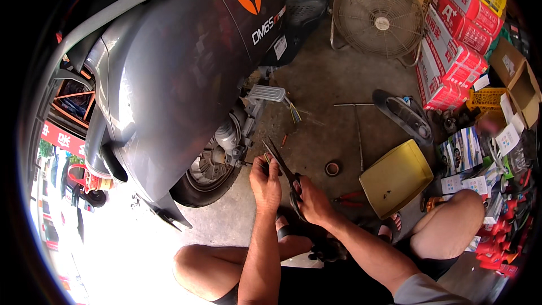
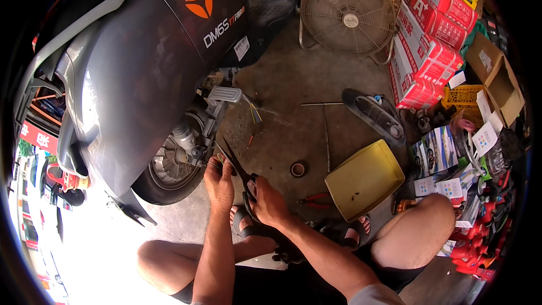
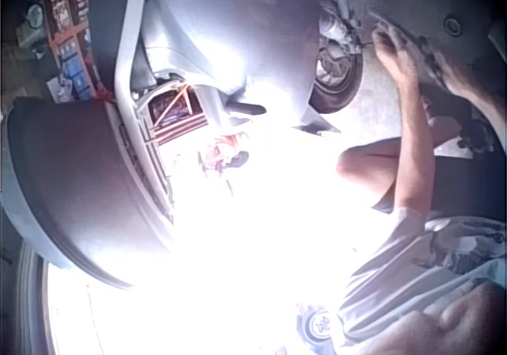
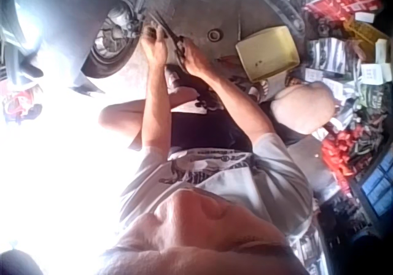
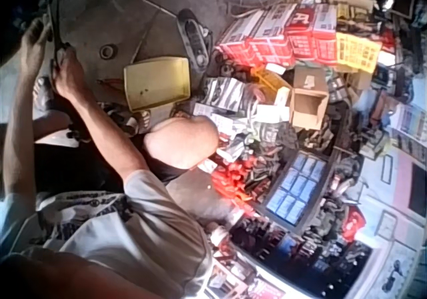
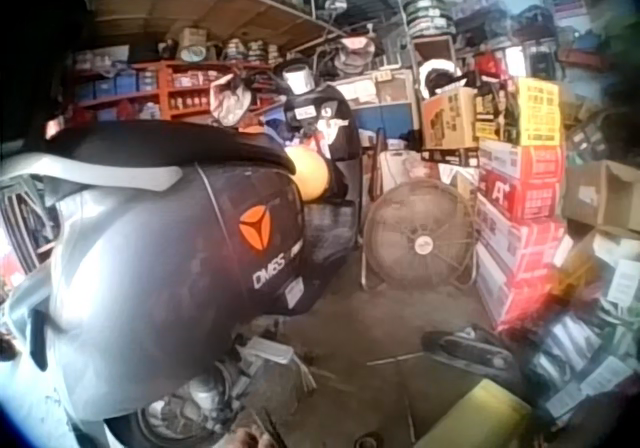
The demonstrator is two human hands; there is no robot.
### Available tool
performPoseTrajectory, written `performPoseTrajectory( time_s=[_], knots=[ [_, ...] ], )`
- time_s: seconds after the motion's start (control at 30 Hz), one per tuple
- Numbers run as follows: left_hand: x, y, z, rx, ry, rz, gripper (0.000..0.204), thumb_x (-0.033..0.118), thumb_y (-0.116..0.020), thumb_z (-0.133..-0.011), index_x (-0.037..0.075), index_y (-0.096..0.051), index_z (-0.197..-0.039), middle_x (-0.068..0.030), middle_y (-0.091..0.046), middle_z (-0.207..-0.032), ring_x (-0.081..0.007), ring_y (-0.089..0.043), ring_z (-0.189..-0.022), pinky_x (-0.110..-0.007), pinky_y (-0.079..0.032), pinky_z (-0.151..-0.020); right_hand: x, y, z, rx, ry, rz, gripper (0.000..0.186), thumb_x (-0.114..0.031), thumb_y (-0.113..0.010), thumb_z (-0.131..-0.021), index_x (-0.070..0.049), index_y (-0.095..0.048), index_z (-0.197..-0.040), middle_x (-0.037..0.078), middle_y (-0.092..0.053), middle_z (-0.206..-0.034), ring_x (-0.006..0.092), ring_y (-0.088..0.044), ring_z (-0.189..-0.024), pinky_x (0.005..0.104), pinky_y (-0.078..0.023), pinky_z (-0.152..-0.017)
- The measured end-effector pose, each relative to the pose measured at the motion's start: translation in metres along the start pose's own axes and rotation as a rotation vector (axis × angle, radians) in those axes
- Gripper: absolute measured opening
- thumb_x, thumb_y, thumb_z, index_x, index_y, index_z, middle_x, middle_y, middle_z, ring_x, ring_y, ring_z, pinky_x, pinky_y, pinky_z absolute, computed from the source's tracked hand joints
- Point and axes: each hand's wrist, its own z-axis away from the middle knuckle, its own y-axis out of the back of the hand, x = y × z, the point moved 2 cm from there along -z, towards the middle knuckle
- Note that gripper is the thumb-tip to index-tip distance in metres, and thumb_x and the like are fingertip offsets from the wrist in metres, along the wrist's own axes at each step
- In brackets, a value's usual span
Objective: The person is sitting on the floor in a workshop, working on the wiring of a scooter. They use pliers to strip and cut wires, and a cloth to clean a component. The person also briefly adjusts their shorts.
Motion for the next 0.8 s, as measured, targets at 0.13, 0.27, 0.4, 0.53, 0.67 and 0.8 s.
performPoseTrajectory(
  time_s=[0.13, 0.27, 0.4, 0.53, 0.67, 0.8],
  knots=[
    [0.0012, 0.0016, 0.0010, -0.023, 0.010, 0.000, 0.009, 0.010, -0.057, -0.094, 0.001, -0.056, -0.094, -0.0001, -0.056, -0.075, -0.0065, -0.049, -0.066, -0.022, -0.041, -0.060, -0.0036, 0.0022, -0.0015, 0.006, -0.001, 0.005, 0.026, -0.016, -0.061, -0.088, 0.000, -0.046, -0.102, 0.023, -0.058, -0.089, 0.0417, -0.060, -0.082, 0.0469, -0.046, -0.068],
    [-0.0003, 0.0033, 0.0009, -0.030, 0.006, -0.002, 0.008, 0.009, -0.057, -0.094, 0.001, -0.055, -0.095, 0.0001, -0.056, -0.075, -0.0065, -0.049, -0.065, -0.022, -0.041, -0.061, -0.0045, 0.0022, -0.0014, 0.007, 0.022, -0.016, 0.024, -0.016, -0.060, -0.089, 0.000, -0.046, -0.101, 0.023, -0.058, -0.089, 0.0418, -0.060, -0.082, 0.0470, -0.046, -0.069],
    [0.0035, 0.0007, 0.0019, -0.036, 0.031, 0.007, 0.008, 0.009, -0.056, -0.096, 0.001, -0.055, -0.093, -0.0008, -0.058, -0.078, -0.0076, -0.050, -0.068, -0.022, -0.042, -0.064, -0.0032, 0.0026, -0.0029, 0.020, 0.022, -0.035, 0.025, -0.016, -0.060, -0.089, 0.000, -0.046, -0.101, 0.024, -0.058, -0.089, 0.0418, -0.060, -0.082, 0.0471, -0.046, -0.068],
    [-0.0001, 0.0011, 0.0014, -0.036, 0.028, -0.010, 0.009, 0.009, -0.058, -0.094, 0.001, -0.056, -0.095, 0.0002, -0.056, -0.075, -0.0064, -0.049, -0.066, -0.022, -0.041, -0.061, -0.0016, 0.0011, -0.0038, 0.053, 0.008, 0.000, 0.025, -0.016, -0.060, -0.089, 0.000, -0.046, -0.101, 0.024, -0.058, -0.088, 0.0418, -0.060, -0.081, 0.0471, -0.046, -0.068],
    [0.0001, 0.0013, 0.0020, -0.035, 0.014, -0.018, 0.008, 0.008, -0.058, -0.094, 0.000, -0.056, -0.095, -0.0001, -0.056, -0.075, -0.0065, -0.049, -0.066, -0.022, -0.042, -0.061, -0.0017, 0.0018, -0.0040, 0.059, 0.024, -0.042, 0.024, -0.016, -0.061, -0.088, 0.000, -0.047, -0.099, 0.023, -0.058, -0.087, 0.0406, -0.059, -0.078, 0.0464, -0.046, -0.066],
    [0.0033, 0.0005, 0.0021, -0.045, 0.032, -0.030, 0.006, 0.007, -0.056, -0.094, 0.001, -0.055, -0.094, -0.0011, -0.057, -0.077, -0.0076, -0.051, -0.067, -0.022, -0.042, -0.063, -0.0021, 0.0027, -0.0042, 0.060, 0.019, -0.061, 0.024, -0.015, -0.062, -0.087, 0.000, -0.047, -0.097, 0.023, -0.058, -0.085, 0.0391, -0.059, -0.076, 0.0453, -0.046, -0.065]
  ],
)
